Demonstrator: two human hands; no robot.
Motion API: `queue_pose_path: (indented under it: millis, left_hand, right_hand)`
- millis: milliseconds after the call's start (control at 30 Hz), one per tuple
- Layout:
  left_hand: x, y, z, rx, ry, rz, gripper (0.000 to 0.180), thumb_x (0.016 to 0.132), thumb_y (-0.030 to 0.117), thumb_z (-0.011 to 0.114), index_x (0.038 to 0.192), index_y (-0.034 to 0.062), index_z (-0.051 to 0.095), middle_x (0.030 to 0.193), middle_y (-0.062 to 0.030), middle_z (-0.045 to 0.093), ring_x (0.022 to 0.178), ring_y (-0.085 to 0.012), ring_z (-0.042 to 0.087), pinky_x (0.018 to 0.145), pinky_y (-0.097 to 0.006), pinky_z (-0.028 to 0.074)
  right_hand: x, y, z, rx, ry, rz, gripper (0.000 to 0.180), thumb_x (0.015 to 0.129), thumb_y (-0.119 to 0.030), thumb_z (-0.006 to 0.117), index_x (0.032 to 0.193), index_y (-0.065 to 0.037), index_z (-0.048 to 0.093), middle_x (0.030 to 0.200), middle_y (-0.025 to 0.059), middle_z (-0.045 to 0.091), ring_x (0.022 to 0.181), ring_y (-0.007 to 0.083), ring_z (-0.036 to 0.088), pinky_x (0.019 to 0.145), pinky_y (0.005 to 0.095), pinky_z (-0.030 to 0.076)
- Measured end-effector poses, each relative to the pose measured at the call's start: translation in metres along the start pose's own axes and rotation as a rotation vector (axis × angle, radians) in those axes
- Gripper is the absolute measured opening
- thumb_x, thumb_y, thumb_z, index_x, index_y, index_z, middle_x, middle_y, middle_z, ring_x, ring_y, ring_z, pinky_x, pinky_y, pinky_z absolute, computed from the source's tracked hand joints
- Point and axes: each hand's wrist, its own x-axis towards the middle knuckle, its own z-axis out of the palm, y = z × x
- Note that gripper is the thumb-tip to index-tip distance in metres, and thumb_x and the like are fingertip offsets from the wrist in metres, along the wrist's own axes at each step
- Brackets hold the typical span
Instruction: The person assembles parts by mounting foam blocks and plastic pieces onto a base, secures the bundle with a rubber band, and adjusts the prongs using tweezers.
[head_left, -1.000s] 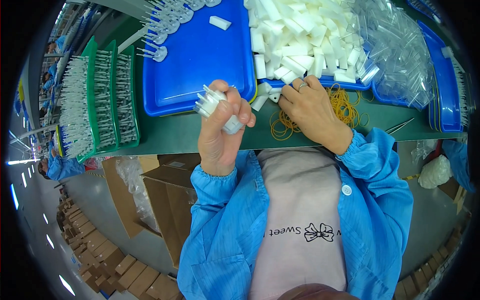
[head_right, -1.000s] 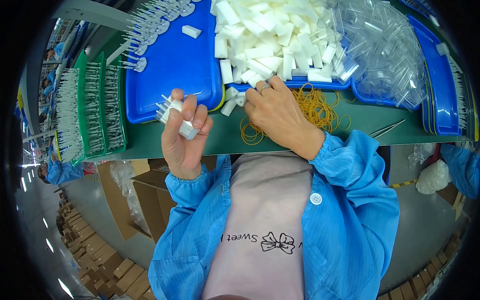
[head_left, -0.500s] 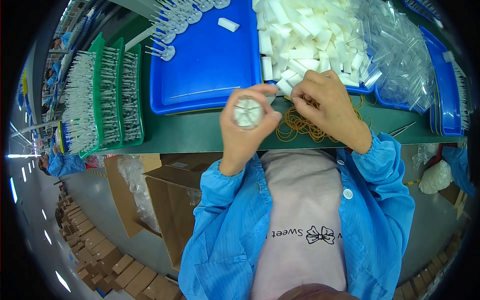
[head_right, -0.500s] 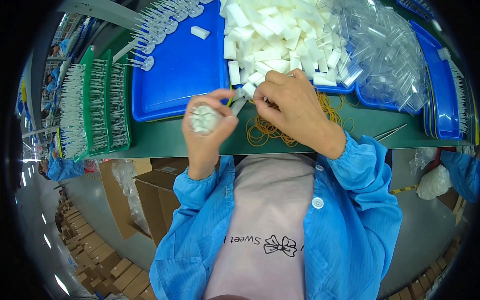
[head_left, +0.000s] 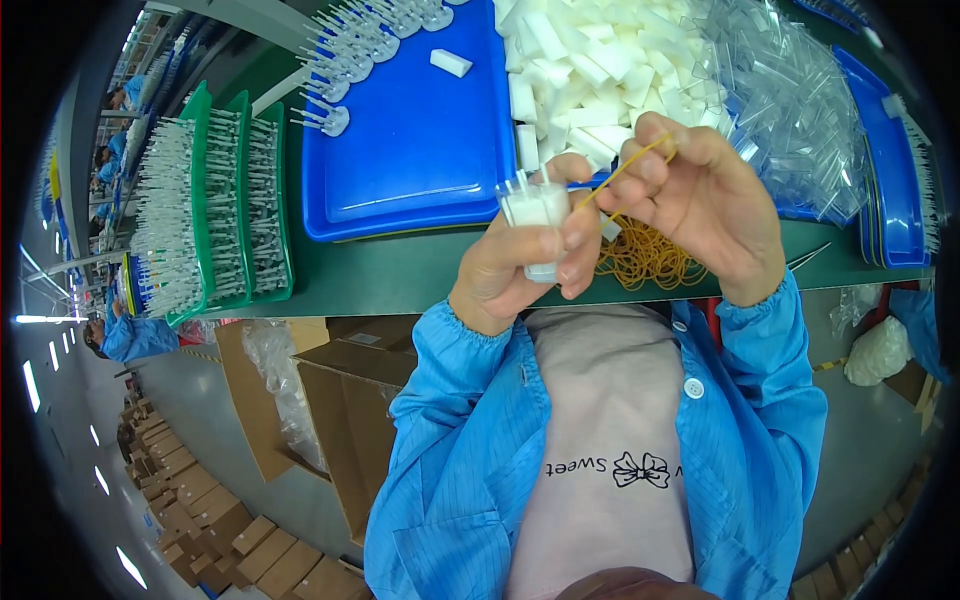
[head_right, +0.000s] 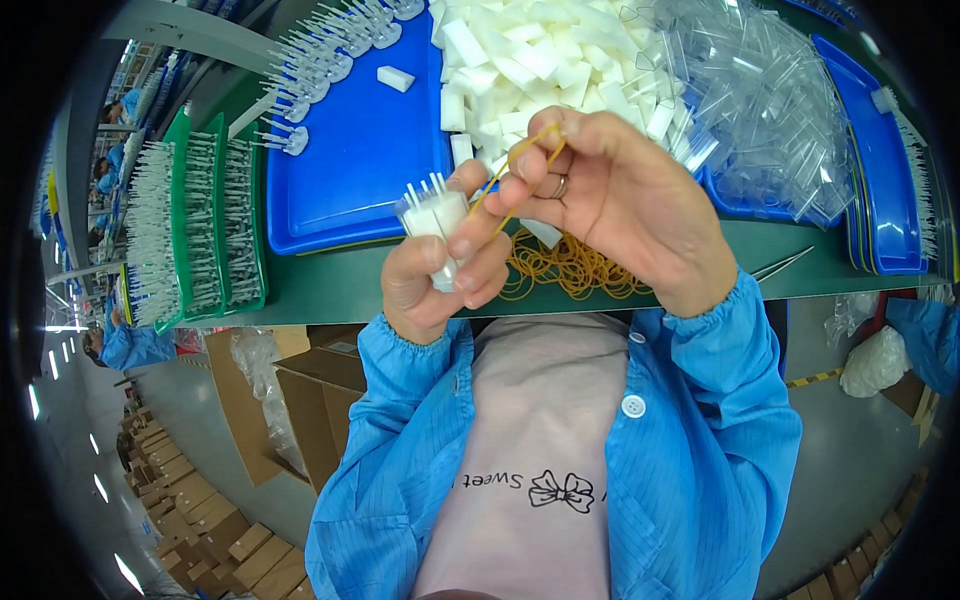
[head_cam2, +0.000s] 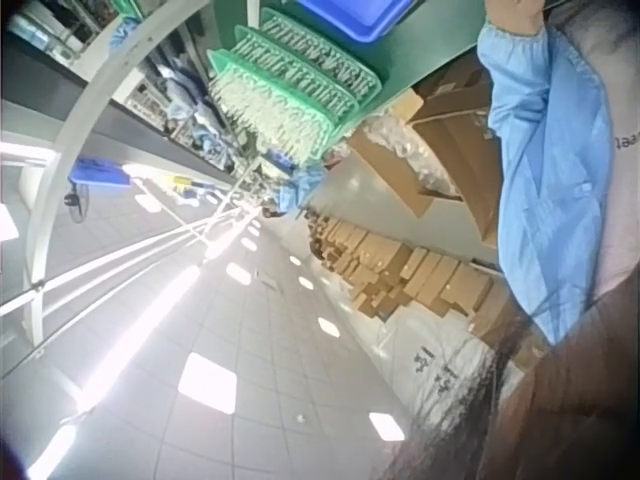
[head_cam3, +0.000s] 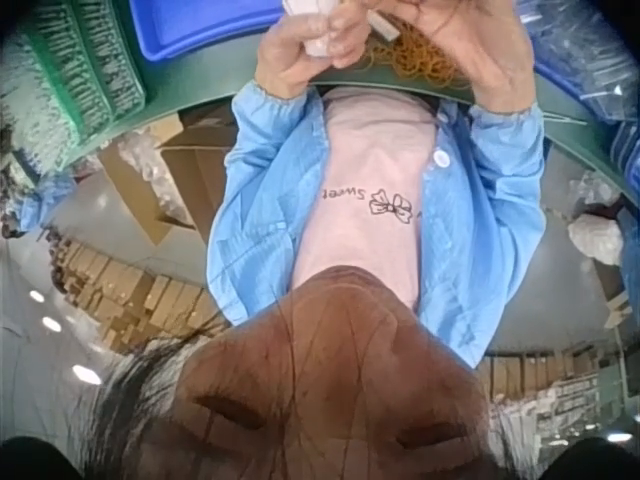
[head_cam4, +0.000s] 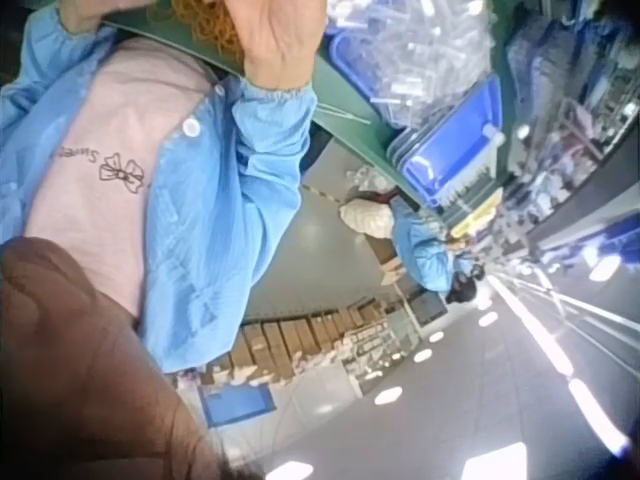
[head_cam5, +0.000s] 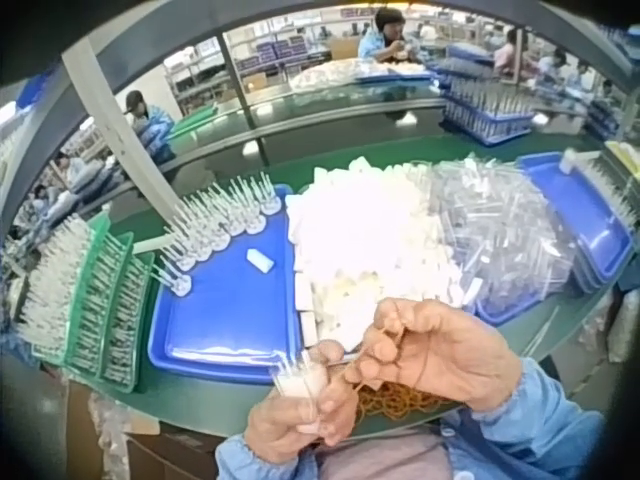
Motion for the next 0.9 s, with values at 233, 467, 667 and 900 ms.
queue_pose_path:
  millis: [233, 467, 667, 900]
  left_hand:
    - [0.011, -0.013, 0.021, 1.456, 0.247, 0.19, 0.077, 0.069, 0.007, 0.071, 0.137, 0.0051, 0.034, 0.094, -0.01, 0.06, 0.082, -0.0177, 0.061, 0.075, -0.03, 0.05]
    - [0.046, -0.009, 0.018, 0.917, 0.16, -0.016, 0.055, 0.067, 0.003, 0.077, 0.117, 0.0005, 0.054, 0.116, -0.0084, 0.058, 0.105, -0.0171, 0.056, 0.091, -0.03, 0.046]
    - [0.026, -0.014, 0.016, 0.588, -0.06, 0.099, 0.043, 0.064, 0.0, 0.075, 0.101, 0.0071, 0.054, 0.116, -0.0082, 0.052, 0.086, -0.0134, 0.057, 0.069, -0.026, 0.05]
    - [0.031, -0.031, 0.009, 0.152, 0.025, 0.048, 0.048, 0.069, 0.03, 0.081, 0.102, 0.016, 0.049, 0.116, -0.0082, 0.047, 0.064, -0.0143, 0.054, 0.052, -0.027, 0.045]
  right_hand:
    - [0.0, -0.033, 0.026, -0.708, 0.004, 0.007, 0.016, 0.092, -0.02, 0.049, 0.089, -0.007, 0.058, 0.105, 0.0139, 0.066, 0.053, 0.0085, 0.051, 0.056, 0.0241, 0.045]
    - [-0.027, -0.014, 0.058, -1.942, -0.192, -0.367, 0.01, 0.075, -0.001, 0.064, 0.084, -0.001, 0.059, 0.087, 0.0116, 0.056, 0.071, 0.0274, 0.058, 0.06, 0.032, 0.046]
    - [-0.053, -0.01, 0.037, -1.952, 0.029, -0.64, 0.013, 0.071, -0.006, 0.067, 0.079, -0.003, 0.057, 0.08, 0.0098, 0.049, 0.064, 0.0275, 0.054, 0.054, 0.0352, 0.045]
    - [-0.076, -0.014, 0.01, -1.554, -0.098, -0.544, 0.016, 0.071, -0.016, 0.073, 0.068, -0.005, 0.063, 0.074, 0.0072, 0.061, 0.072, 0.0211, 0.06, 0.074, 0.0388, 0.048]
